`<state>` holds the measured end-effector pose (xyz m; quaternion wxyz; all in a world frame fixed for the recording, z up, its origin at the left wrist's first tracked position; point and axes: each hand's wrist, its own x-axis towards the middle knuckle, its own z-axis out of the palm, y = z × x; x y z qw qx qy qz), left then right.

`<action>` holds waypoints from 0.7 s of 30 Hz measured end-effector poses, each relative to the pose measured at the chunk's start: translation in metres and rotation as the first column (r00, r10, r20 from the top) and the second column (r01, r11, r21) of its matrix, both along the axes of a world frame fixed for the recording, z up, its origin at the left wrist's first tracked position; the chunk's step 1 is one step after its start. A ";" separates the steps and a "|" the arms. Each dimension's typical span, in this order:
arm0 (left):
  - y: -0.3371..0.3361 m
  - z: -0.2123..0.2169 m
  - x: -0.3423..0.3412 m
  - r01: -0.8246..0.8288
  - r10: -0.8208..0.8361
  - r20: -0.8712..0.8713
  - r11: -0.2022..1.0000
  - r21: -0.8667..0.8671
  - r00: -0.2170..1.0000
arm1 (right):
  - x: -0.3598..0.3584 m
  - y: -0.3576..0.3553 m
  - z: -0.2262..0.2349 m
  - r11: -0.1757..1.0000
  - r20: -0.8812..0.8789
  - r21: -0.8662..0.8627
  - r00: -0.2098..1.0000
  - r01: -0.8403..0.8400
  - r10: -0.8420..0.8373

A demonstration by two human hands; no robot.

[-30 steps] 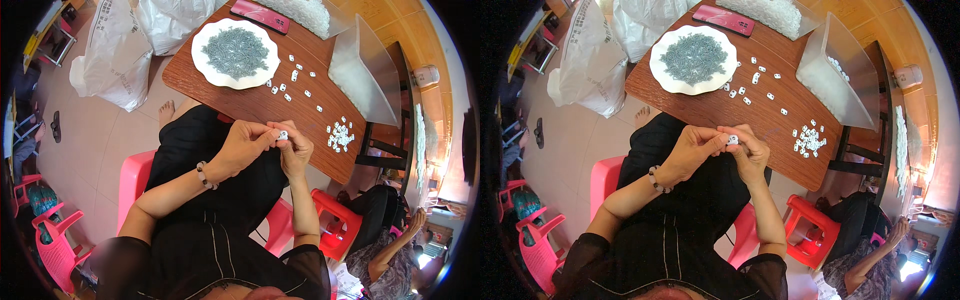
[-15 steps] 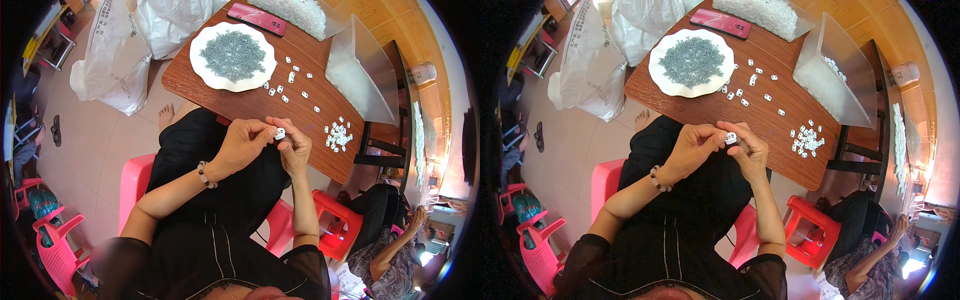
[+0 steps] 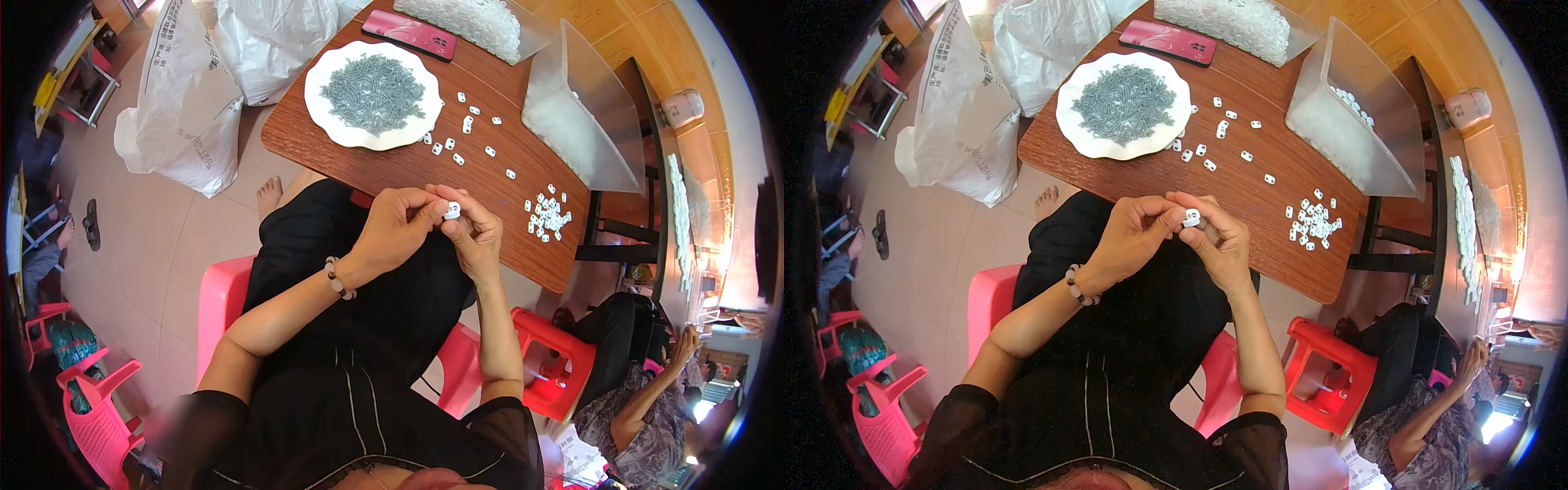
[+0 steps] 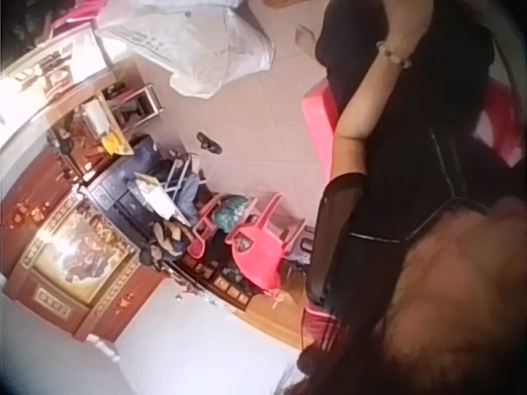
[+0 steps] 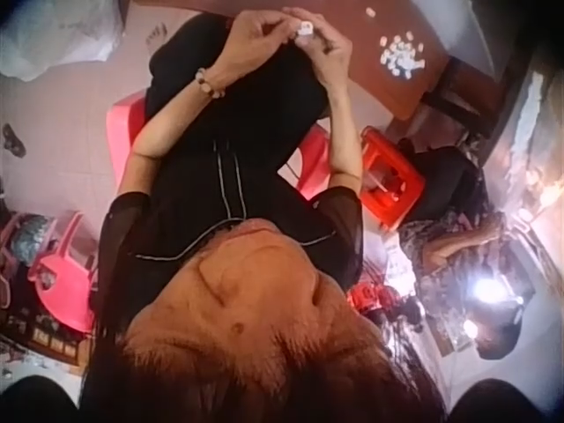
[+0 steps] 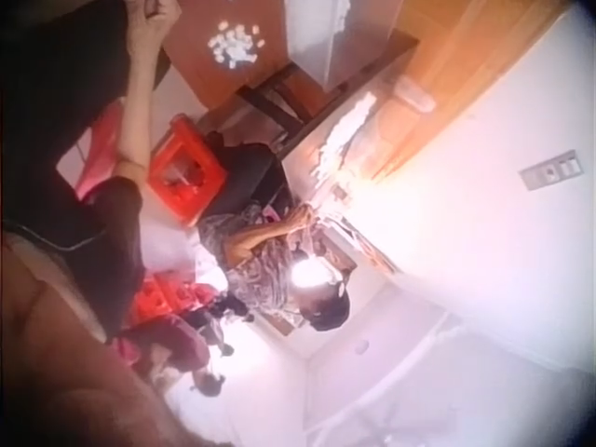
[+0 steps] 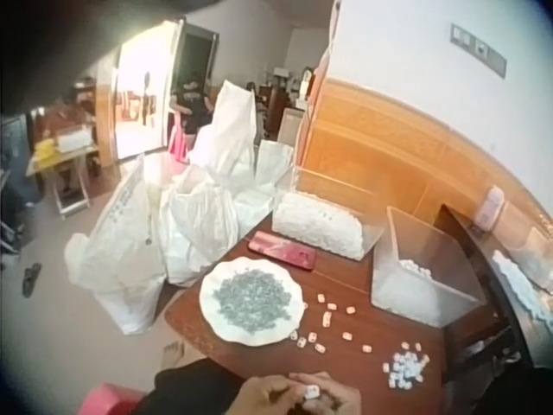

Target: Assembling small grey pins into white plastic housings by hand at a table.

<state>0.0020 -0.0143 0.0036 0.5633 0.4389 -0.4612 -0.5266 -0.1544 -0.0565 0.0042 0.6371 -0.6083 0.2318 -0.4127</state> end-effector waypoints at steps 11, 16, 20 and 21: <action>0.000 -0.006 0.001 0.007 -0.008 0.035 1.000 0.011 0.999 | 0.001 0.002 0.001 1.000 -0.040 0.001 0.999 0.019 -0.019; 0.000 -0.007 0.001 -0.031 0.031 -0.015 0.999 -0.005 0.999 | 0.003 0.001 0.001 0.998 -0.082 -0.047 0.996 0.034 -0.038; 0.000 -0.007 0.004 0.027 -0.027 -0.008 0.999 0.043 1.000 | -0.002 0.001 -0.004 0.998 -0.107 -0.027 0.993 0.053 -0.055; 0.000 -0.007 0.004 0.026 -0.026 -0.008 0.999 0.042 1.000 | -0.003 0.001 -0.005 0.997 -0.142 -0.047 0.987 0.064 -0.070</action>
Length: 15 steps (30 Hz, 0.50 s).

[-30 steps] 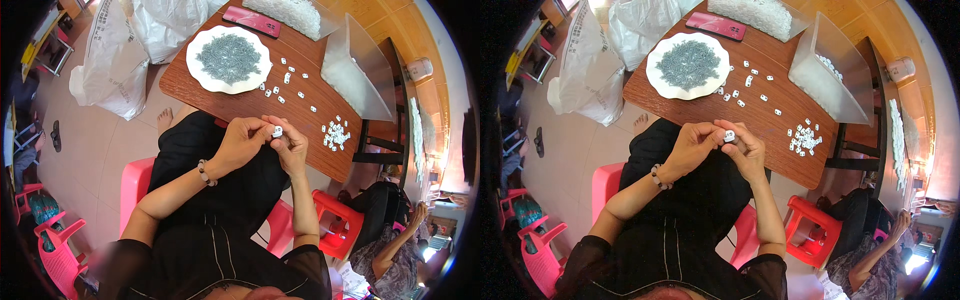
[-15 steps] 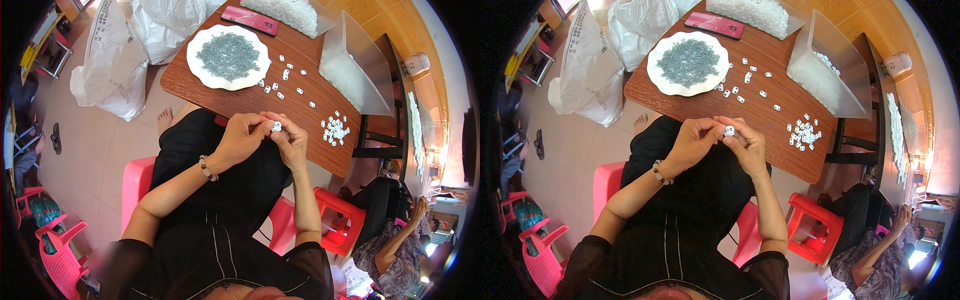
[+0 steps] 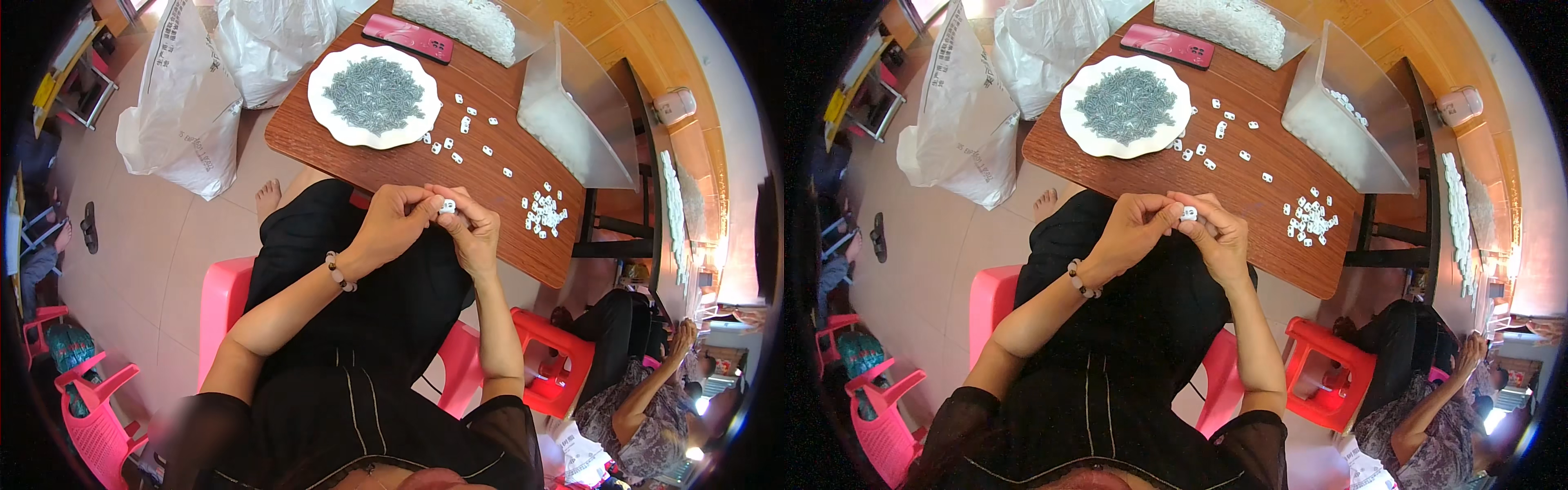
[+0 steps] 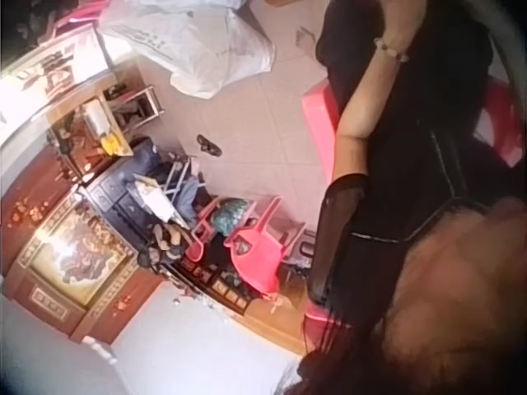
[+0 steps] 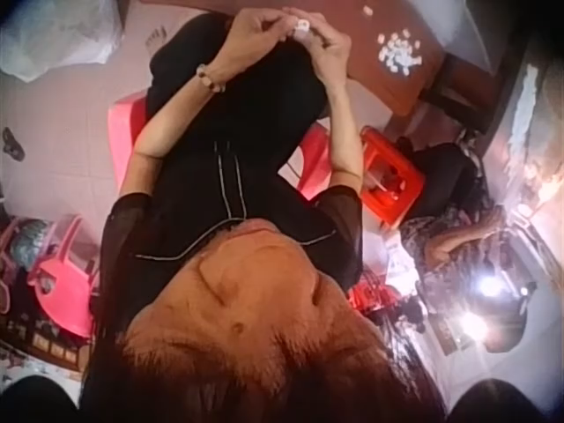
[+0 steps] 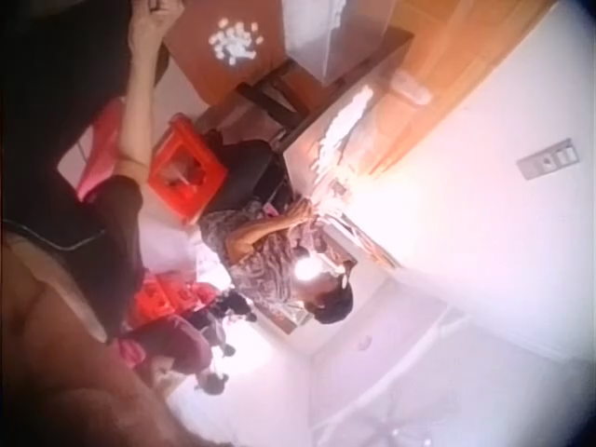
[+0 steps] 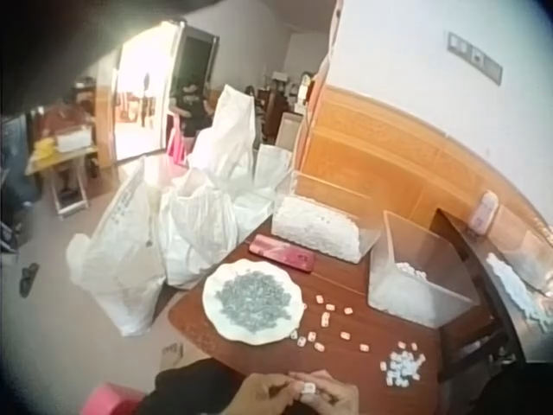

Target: Assembling small grey pins into white plastic housings by hand at a table.

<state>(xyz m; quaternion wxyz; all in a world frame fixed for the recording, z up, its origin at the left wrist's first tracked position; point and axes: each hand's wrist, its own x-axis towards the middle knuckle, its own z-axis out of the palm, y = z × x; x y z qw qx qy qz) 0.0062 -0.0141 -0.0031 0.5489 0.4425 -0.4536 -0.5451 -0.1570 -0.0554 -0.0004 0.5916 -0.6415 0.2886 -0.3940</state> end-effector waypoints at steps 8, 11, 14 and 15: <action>0.000 -0.002 0.002 0.001 -0.001 0.000 1.000 0.014 1.000 | 0.000 0.000 -0.003 0.999 -0.060 -0.041 0.998 0.027 -0.029; 0.000 -0.002 0.001 0.004 -0.003 -0.043 1.000 0.018 0.999 | 0.003 0.001 0.000 0.999 -0.052 -0.030 0.998 0.036 -0.038; -0.001 -0.004 0.001 -0.001 0.003 -0.077 1.000 0.023 0.997 | 0.011 0.003 0.009 1.000 0.042 -0.030 0.999 0.007 -0.006; -0.002 -0.004 0.001 -0.002 0.004 -0.078 1.000 0.023 0.997 | 0.013 0.004 0.013 1.000 0.080 0.011 0.997 -0.019 0.018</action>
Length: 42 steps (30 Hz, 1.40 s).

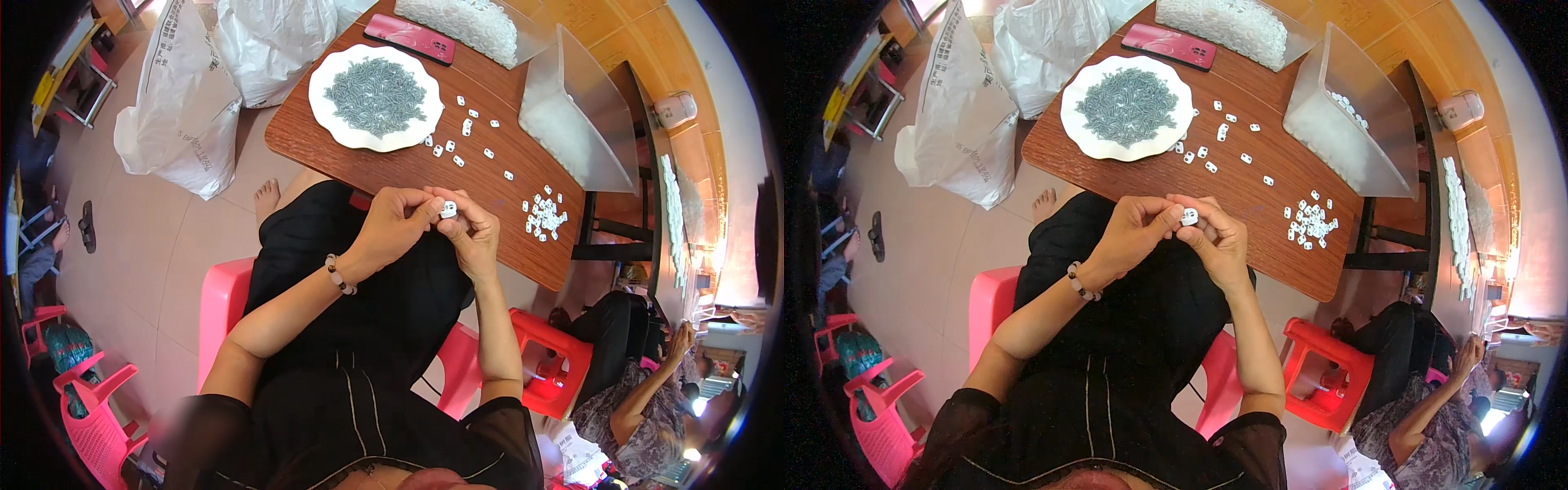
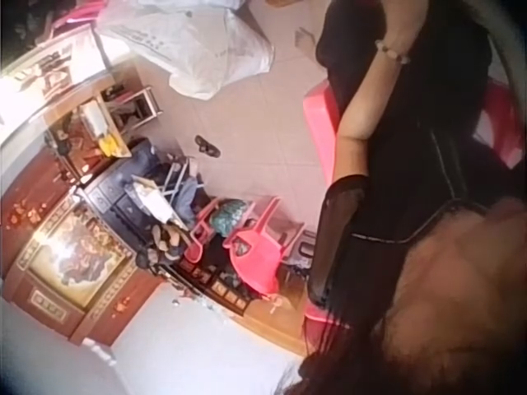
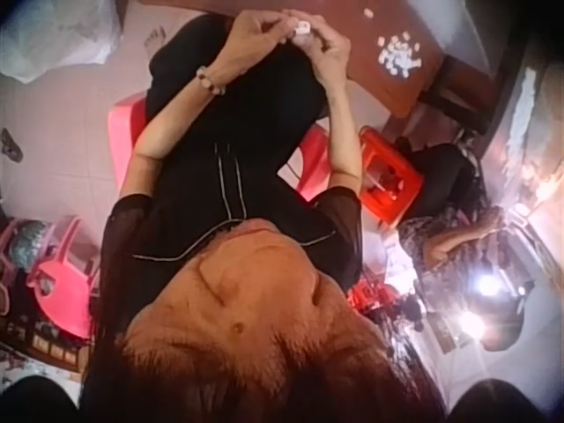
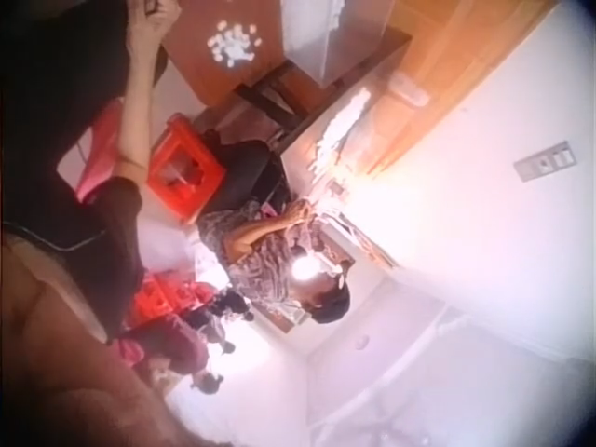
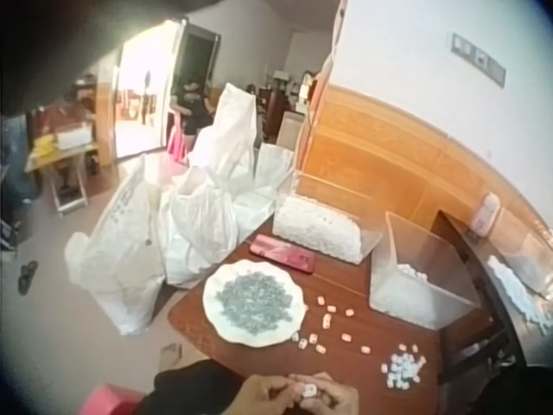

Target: Assembling small grey pins into white plastic housings by hand at a table.

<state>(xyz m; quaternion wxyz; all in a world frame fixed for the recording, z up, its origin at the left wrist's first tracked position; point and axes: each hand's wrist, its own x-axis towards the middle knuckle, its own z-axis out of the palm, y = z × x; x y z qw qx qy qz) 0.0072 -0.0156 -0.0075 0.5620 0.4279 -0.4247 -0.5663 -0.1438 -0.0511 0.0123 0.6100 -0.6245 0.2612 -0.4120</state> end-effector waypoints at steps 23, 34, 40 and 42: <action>-0.003 0.004 0.004 0.055 -0.051 -0.059 0.996 0.072 0.997 | -0.056 -0.101 0.128 0.548 -0.232 -0.705 0.584 0.450 -0.778; -0.003 0.008 0.006 0.081 -0.075 -0.071 0.993 0.089 0.995 | -0.104 -0.193 0.118 0.398 -0.400 -0.892 0.037 0.214 -0.916; -0.004 0.007 0.006 0.089 -0.084 -0.064 0.992 0.084 0.994 | -0.099 -0.185 0.109 0.315 -0.296 -0.929 0.123 0.194 -0.947; -0.004 0.007 0.005 0.097 -0.092 -0.064 0.992 0.082 0.994 | -0.098 -0.180 0.106 0.213 -0.184 -0.964 0.178 0.159 -0.967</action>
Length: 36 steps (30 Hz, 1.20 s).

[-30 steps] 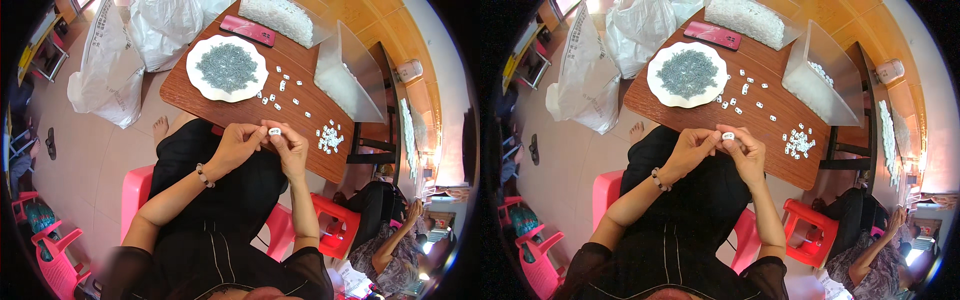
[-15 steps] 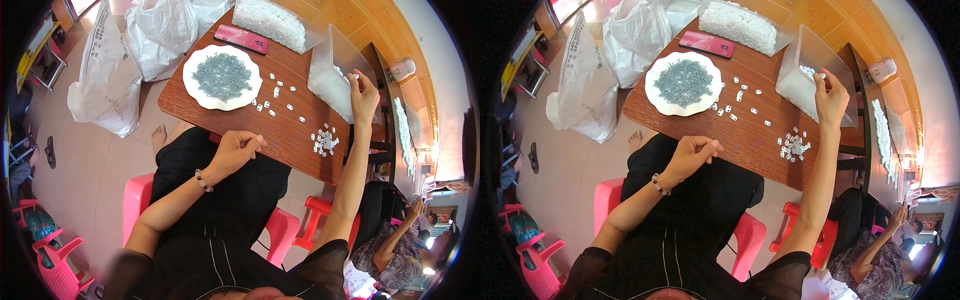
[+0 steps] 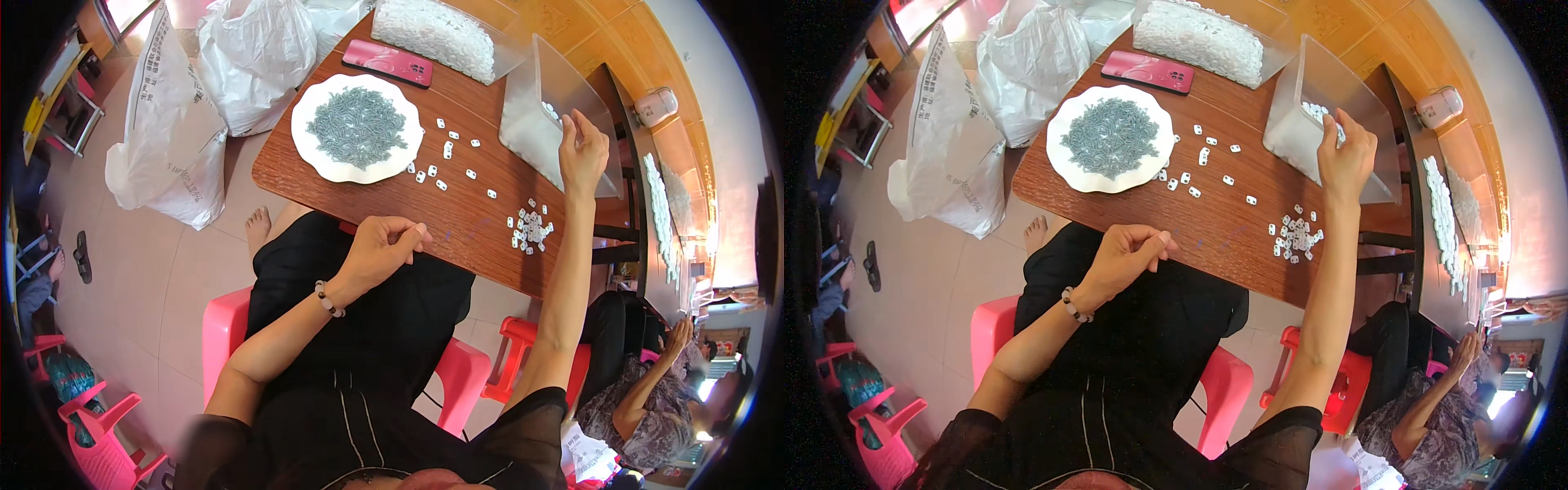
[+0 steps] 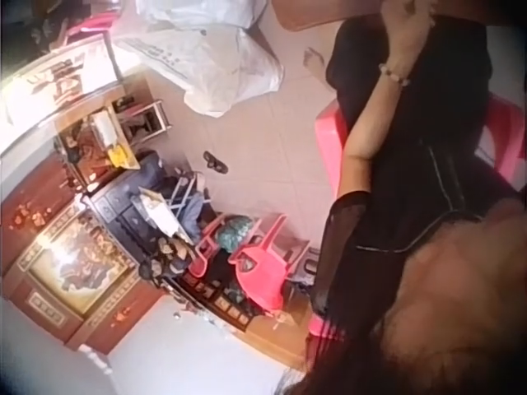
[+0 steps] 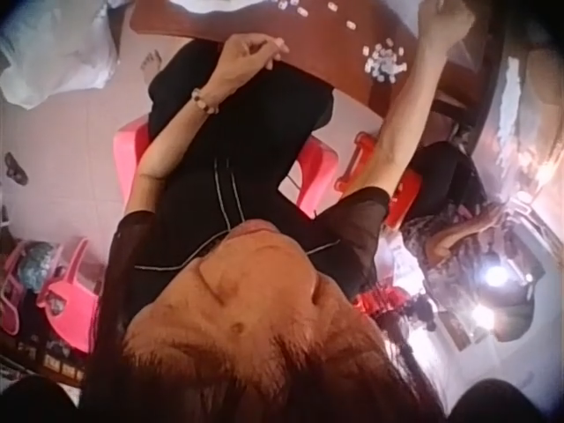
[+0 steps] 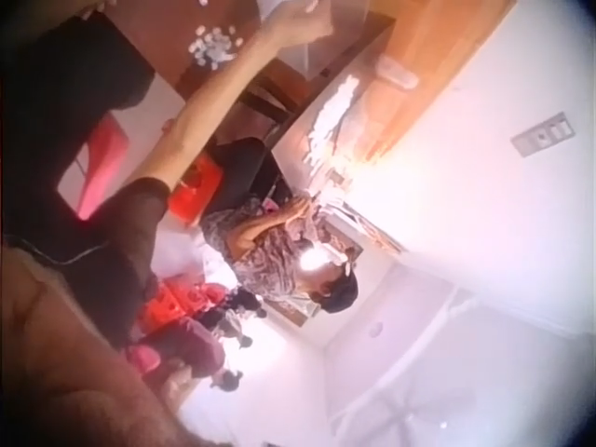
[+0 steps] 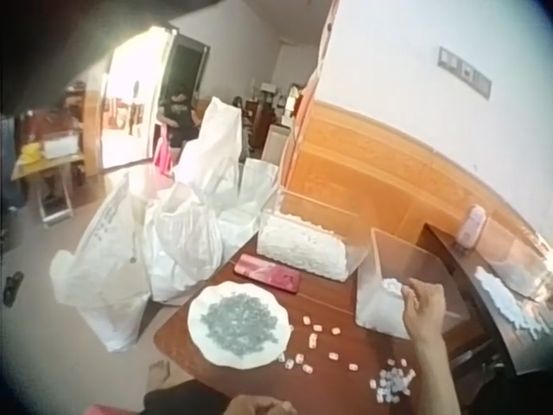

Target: Assembling small grey pins into white plastic housings by hand at a table.

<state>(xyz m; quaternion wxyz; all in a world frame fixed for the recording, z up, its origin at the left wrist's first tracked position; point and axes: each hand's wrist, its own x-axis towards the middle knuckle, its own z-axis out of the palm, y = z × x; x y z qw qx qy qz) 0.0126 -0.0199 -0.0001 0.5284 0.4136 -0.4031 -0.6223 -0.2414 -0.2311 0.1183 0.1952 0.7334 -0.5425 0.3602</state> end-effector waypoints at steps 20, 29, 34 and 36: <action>0.001 0.000 -0.001 -0.011 0.010 0.030 1.000 0.025 0.999 | 0.063 0.052 -0.081 0.803 -0.037 0.449 0.889 -0.393 0.456; 0.000 -0.003 0.003 0.026 -0.025 -0.050 0.999 0.024 0.998 | 0.067 0.033 -0.096 0.769 0.081 0.511 0.912 -0.384 0.402; -0.001 0.003 0.006 0.055 -0.056 0.005 0.997 0.044 0.998 | 0.078 0.037 -0.083 0.762 0.133 0.516 0.916 -0.390 0.379; -0.001 0.004 0.006 0.051 -0.051 0.002 0.997 0.057 0.999 | 0.083 0.040 -0.076 0.746 0.158 0.542 0.919 -0.387 0.362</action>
